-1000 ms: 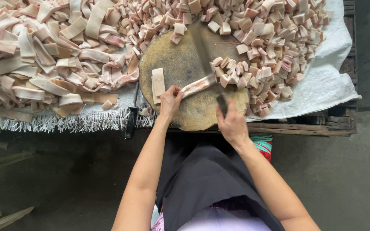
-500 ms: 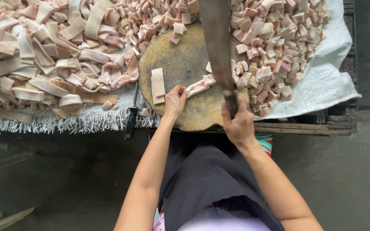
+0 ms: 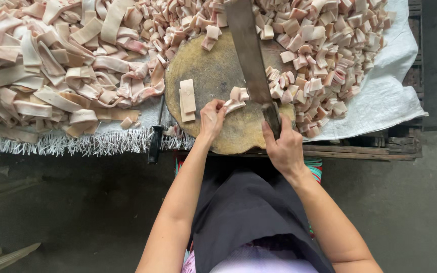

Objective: The person chops long strips of pork skin into small squares using a cleaver on a wooden board. They handle the strips one by one, cutting them into pieces and moving them to the edge of the board.

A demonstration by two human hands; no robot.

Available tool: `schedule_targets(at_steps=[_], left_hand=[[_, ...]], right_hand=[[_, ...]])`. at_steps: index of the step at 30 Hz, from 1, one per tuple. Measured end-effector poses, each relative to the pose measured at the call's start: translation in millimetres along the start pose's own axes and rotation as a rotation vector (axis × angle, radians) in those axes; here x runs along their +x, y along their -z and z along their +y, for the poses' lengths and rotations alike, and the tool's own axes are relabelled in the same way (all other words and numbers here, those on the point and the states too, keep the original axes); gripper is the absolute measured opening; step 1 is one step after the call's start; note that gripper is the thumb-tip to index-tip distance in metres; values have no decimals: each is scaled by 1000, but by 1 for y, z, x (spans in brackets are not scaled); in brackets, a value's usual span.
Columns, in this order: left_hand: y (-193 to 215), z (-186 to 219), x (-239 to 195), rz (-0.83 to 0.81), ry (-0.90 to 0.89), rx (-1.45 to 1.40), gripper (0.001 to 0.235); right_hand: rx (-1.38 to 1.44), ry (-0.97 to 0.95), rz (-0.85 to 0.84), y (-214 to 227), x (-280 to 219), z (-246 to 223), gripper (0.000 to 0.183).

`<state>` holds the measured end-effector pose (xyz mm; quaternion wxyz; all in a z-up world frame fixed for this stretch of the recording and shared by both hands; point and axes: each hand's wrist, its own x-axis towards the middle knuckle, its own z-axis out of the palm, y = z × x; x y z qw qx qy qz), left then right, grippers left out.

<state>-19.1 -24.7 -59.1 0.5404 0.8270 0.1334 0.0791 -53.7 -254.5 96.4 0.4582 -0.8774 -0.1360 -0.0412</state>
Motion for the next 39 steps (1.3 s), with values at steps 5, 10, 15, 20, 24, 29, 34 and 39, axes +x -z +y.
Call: schedule_targets(at_steps=[5,10,15,20,24,29,34,39], left_hand=[[-7,-9,2,69,10,28,16],[-7,-21,5,80,-82,69,12],[15,-17,-2,38,130,-166,20],[91,-24,-1,353,36,111,27],[89,-16,-5,276,-168,405,57],[70,-35,2,199,-126,588,51],[82,-68,24,247,-100,450,24],[78,-28,35,-111,286,-116,33]], right_hand=[[-276,-109,-222,-52,-9,34,38],[-205,-236,-341,-52,-15,52,38],[-61,-493,-281,-5,-3,14,36],[-96,-182,-220,8,-28,10,34],[-207,-38,-333,-11,-47,23,34],[-344,-211,-367,-16,-53,51,40],[-357,-319,-202,2,-40,75,40],[-213,-445,-196,3,-38,83,42]])
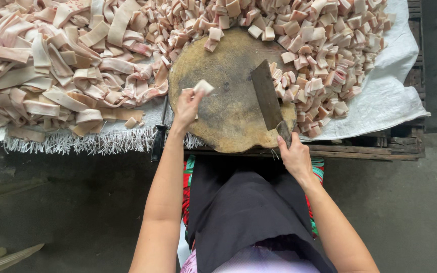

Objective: The person chops long strips of pork skin into small squares using a cleaver on a wooden board. They handle the strips one by one, cutting them into pieces and moving them to the edge of the board.

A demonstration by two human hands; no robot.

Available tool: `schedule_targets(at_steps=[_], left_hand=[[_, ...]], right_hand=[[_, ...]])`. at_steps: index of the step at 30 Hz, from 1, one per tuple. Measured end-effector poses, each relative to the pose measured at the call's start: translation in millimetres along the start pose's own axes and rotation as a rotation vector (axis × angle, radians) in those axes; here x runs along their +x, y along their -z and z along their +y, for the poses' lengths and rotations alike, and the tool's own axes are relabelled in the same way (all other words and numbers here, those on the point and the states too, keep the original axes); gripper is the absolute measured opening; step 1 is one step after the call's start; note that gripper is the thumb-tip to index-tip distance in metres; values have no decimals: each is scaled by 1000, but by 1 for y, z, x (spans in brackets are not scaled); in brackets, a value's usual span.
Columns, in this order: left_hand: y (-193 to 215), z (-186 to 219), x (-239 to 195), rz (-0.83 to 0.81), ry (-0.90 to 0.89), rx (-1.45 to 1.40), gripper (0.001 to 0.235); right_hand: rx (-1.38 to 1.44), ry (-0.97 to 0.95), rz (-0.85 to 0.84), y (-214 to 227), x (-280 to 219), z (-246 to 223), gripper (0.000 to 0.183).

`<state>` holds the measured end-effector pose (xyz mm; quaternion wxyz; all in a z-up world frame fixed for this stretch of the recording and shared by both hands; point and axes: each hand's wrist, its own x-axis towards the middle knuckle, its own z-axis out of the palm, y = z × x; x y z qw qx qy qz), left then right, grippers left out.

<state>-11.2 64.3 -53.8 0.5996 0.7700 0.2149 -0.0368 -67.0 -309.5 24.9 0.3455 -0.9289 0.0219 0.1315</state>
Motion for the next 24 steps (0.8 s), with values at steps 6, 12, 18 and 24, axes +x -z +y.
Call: schedule_targets(at_steps=[6,12,18,24], left_hand=[[-74,2,-16,131,-279,278,43],[-69,-6,-20,268,-312,222,28],[-66,-7,-14,235,-270,200,26],[-62,-17,-11,257,-340,266,23]], right_hand=[[17,11,-23,5,-7,-21,44],[123,363,147,27,-14,-66,34],[131,411,87,-15,9,-77,34],[-101,280,-53,-36,16,-41,37]])
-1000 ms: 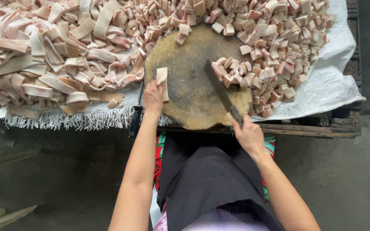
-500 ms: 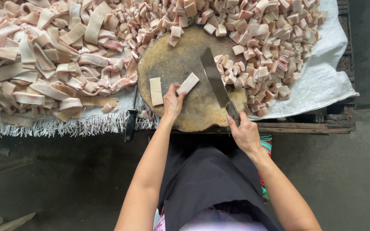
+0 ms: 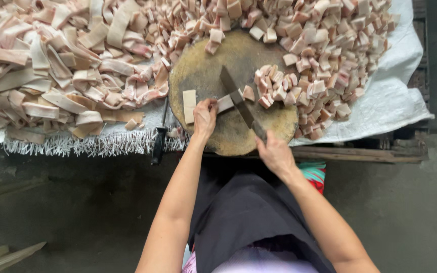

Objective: The person chops long strips of pork skin into small squares using a cleaver on a wooden board. They handle the strips one by one, cutting them into pieces and moving them to the edge of the board.

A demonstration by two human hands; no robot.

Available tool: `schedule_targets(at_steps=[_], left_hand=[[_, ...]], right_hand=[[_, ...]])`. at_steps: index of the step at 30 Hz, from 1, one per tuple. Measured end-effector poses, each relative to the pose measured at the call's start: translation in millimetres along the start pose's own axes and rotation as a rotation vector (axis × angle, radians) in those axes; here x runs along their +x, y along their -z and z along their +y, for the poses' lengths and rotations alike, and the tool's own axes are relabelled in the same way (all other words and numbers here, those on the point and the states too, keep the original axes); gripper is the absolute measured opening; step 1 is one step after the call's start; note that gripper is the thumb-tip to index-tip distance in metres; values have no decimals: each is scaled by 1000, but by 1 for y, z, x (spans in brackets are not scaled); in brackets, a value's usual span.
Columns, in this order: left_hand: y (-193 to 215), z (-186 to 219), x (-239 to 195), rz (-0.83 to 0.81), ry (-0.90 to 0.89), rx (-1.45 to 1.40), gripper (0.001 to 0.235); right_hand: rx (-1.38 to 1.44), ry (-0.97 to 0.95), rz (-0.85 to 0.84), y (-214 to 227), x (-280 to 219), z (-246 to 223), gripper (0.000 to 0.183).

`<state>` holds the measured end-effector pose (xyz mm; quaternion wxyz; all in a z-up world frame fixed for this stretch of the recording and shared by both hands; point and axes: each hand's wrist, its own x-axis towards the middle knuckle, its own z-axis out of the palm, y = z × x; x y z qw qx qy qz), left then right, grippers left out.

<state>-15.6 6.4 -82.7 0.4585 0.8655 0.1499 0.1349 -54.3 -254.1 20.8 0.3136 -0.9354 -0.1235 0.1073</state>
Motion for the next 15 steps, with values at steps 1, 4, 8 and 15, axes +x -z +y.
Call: schedule_targets(at_steps=[1,4,8,15], left_hand=[[-1,0,-2,-11,-7,-10,22],[-3,5,-5,-57,39,-78,20],[-10,18,-14,-61,88,-165,22],[-12,15,-12,44,-90,-53,13]], right_hand=[[-1,-26,-2,6,-3,-1,37],[56,-60,45,35,-9,-18,36],[200,36,199,51,-14,-47,33],[-117,8,-1,-19,-5,-16,41]])
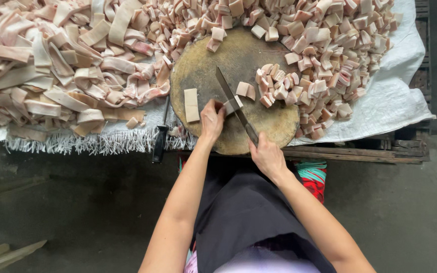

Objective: The person chops long strips of pork skin into small squares using a cleaver on a wooden board. They handle the strips one by one, cutting them into pieces and moving them to the edge of the board.

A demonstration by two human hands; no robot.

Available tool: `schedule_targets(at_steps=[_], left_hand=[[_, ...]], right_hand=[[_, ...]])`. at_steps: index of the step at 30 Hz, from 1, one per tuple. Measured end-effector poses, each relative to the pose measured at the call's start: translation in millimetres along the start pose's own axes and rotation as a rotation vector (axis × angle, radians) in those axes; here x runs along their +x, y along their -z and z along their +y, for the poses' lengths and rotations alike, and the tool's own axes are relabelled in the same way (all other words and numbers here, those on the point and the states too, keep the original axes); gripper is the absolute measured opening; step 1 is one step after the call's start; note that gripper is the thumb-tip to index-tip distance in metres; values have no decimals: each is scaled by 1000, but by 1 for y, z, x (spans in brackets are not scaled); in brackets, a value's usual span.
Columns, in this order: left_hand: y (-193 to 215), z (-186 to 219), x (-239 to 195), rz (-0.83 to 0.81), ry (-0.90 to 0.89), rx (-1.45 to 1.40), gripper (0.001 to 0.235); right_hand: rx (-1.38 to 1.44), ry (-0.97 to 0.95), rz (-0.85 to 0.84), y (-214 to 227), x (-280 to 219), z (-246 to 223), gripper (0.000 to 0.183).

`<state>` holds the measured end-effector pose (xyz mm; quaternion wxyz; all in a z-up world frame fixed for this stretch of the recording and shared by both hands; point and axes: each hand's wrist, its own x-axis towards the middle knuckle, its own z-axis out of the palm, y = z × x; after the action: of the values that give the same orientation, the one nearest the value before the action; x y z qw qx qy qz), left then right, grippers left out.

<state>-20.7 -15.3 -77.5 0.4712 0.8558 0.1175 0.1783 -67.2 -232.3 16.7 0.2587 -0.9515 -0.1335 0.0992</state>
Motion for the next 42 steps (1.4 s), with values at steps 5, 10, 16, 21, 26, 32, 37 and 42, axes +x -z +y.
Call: schedule_targets(at_steps=[5,10,16,21,26,32,37,42], left_hand=[[-2,-10,-5,-37,38,-33,17],[45,-8,-10,57,77,204,34],[67,-5,-13,80,66,515,59],[49,-50,-12,72,75,666,42],[74,-64,7,34,25,300,21],[45,1,27,-452,484,-395,32],[3,13,10,-280,379,-163,28],[5,1,0,-179,375,-191,26]], right_hand=[[166,-74,-23,17,-4,20,41],[276,-77,47,63,-29,-1,41],[198,12,-25,48,-45,0,44],[86,-10,-54,29,-45,23,46],[49,-166,50,46,-35,50,44],[120,-180,54,40,-30,65,42],[133,-159,43,45,-32,53,45],[214,-131,77,81,-32,16,41]])
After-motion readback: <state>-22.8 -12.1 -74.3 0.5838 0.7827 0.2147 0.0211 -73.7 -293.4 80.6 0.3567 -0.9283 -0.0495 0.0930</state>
